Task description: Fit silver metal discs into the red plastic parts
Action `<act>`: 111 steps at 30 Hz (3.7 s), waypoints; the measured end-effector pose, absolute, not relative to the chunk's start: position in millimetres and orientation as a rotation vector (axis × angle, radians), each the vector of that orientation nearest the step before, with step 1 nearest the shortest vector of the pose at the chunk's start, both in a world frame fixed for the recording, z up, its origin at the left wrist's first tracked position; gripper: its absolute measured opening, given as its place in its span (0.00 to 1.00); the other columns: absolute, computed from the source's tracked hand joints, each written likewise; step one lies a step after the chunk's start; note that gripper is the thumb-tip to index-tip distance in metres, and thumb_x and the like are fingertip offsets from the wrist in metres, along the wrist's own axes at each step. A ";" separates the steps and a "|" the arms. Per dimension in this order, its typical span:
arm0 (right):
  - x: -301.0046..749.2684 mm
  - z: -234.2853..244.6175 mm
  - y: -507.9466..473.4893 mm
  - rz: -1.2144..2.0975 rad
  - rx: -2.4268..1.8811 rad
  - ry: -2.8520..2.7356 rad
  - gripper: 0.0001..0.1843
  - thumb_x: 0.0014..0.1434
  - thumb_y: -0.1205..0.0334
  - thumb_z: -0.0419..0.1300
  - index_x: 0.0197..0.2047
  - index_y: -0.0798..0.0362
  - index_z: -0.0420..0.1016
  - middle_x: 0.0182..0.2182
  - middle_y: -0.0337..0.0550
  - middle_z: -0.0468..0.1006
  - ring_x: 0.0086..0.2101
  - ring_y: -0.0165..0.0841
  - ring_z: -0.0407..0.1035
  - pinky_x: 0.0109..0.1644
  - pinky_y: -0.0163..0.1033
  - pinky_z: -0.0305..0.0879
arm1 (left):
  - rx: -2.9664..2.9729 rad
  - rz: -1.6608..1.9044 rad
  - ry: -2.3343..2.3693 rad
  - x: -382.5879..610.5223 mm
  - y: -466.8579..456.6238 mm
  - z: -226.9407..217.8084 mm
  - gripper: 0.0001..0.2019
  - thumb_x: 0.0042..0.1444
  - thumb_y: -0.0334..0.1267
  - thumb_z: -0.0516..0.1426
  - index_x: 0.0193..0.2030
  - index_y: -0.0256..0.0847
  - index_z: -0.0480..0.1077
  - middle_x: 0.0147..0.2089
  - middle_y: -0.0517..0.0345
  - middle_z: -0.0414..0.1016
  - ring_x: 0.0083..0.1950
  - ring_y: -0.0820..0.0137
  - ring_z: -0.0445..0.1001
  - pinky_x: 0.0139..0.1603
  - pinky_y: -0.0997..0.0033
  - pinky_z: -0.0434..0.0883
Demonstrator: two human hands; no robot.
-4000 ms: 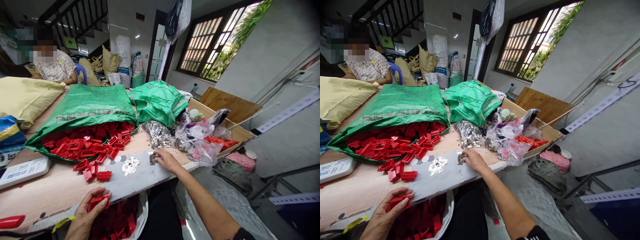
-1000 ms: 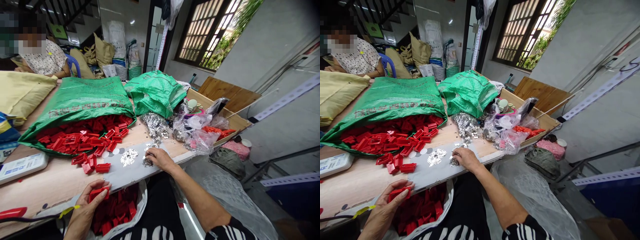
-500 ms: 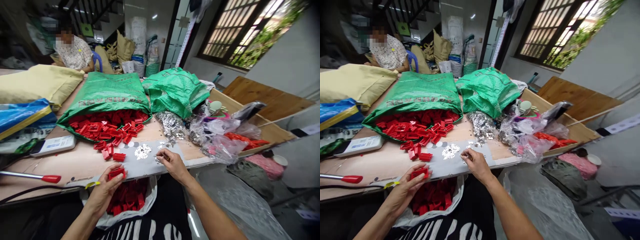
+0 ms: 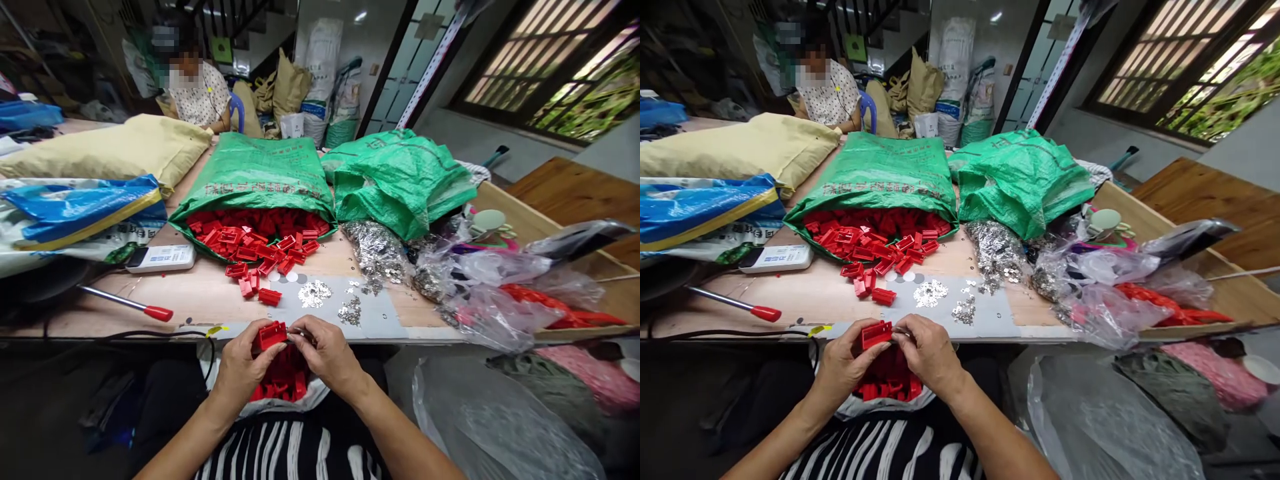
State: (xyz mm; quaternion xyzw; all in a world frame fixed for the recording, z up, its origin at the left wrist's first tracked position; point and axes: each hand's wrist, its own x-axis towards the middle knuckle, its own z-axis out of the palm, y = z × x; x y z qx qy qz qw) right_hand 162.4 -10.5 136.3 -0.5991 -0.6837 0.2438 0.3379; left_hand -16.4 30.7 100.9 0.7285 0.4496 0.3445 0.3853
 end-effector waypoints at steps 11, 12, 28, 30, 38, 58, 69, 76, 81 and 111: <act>147.2 140.8 -8.4 0.640 -1.562 -1.881 0.07 0.59 0.70 0.55 0.36 0.51 0.72 0.32 0.42 0.75 0.34 0.32 0.69 0.40 0.36 0.63 | 2.222 0.940 1.026 -25.9 25.7 106.0 0.12 0.58 0.40 0.56 0.48 0.41 0.69 0.45 0.52 0.79 0.43 0.65 0.79 0.44 0.72 0.72; 145.9 140.5 -8.5 0.634 -1.543 -1.881 0.07 0.59 0.71 0.54 0.37 0.51 0.72 0.33 0.42 0.74 0.35 0.32 0.69 0.40 0.36 0.63 | 2.228 0.944 1.026 -26.2 25.4 106.5 0.12 0.58 0.40 0.56 0.48 0.41 0.69 0.45 0.52 0.79 0.43 0.65 0.79 0.44 0.72 0.72; 166.2 131.7 -5.3 1.148 -1.448 -1.384 0.11 0.59 0.54 0.58 0.37 0.53 0.70 0.30 0.37 0.69 0.28 0.26 0.60 0.33 0.33 0.58 | 2.145 0.998 1.068 -27.0 20.1 105.4 0.15 0.56 0.43 0.59 0.48 0.42 0.71 0.43 0.52 0.80 0.42 0.63 0.79 0.43 0.70 0.73; 161.6 130.5 -5.6 1.154 -1.454 -1.399 0.10 0.58 0.55 0.59 0.35 0.53 0.68 0.31 0.36 0.69 0.28 0.26 0.60 0.32 0.32 0.58 | 2.159 0.994 1.057 -25.9 19.5 107.0 0.14 0.56 0.42 0.58 0.48 0.41 0.71 0.43 0.52 0.80 0.41 0.63 0.79 0.43 0.71 0.73; 153.7 121.3 -6.0 1.480 -1.298 -1.199 0.18 0.52 0.52 0.64 0.31 0.51 0.58 0.24 0.30 0.62 0.23 0.24 0.55 0.26 0.30 0.53 | 2.234 0.935 0.953 -23.2 13.3 106.7 0.14 0.57 0.39 0.57 0.50 0.42 0.72 0.44 0.50 0.80 0.44 0.62 0.79 0.46 0.68 0.74; 164.3 106.6 -25.7 1.915 -1.081 -0.713 0.27 0.40 0.58 0.73 0.39 0.52 0.63 0.23 0.26 0.64 0.17 0.18 0.54 0.18 0.26 0.47 | 1.760 0.824 0.642 -29.6 22.0 91.4 0.15 0.47 0.37 0.64 0.45 0.45 0.76 0.40 0.54 0.82 0.39 0.63 0.79 0.41 0.70 0.75; 208.4 132.0 11.3 0.641 -2.014 -1.559 0.06 0.59 0.64 0.56 0.40 0.52 0.70 0.38 0.43 0.76 0.39 0.33 0.69 0.43 0.37 0.60 | 1.257 0.814 0.944 -27.6 20.7 89.7 0.17 0.49 0.44 0.62 0.44 0.38 0.72 0.37 0.56 0.80 0.36 0.66 0.77 0.39 0.70 0.75; 222.7 123.2 31.8 0.280 -2.345 -1.800 0.06 0.60 0.63 0.55 0.40 0.50 0.72 0.39 0.42 0.78 0.39 0.34 0.70 0.39 0.36 0.57 | 1.491 0.848 1.022 -30.0 23.8 88.0 0.19 0.54 0.45 0.59 0.51 0.40 0.69 0.46 0.54 0.79 0.45 0.64 0.78 0.49 0.66 0.74; 222.3 115.2 36.6 0.248 -2.321 -1.836 0.03 0.60 0.62 0.56 0.36 0.50 0.70 0.36 0.40 0.77 0.36 0.33 0.69 0.36 0.35 0.54 | 1.580 0.921 1.066 -30.7 24.8 93.4 0.21 0.54 0.44 0.60 0.53 0.40 0.68 0.44 0.54 0.80 0.42 0.66 0.79 0.46 0.70 0.76; 176.0 138.9 12.1 1.731 -1.296 -1.056 0.22 0.46 0.52 0.67 0.38 0.51 0.61 0.22 0.29 0.68 0.18 0.20 0.51 0.20 0.29 0.41 | 1.367 0.906 0.945 -20.5 27.8 98.0 0.30 0.55 0.43 0.59 0.65 0.46 0.60 0.50 0.53 0.76 0.50 0.65 0.75 0.57 0.64 0.68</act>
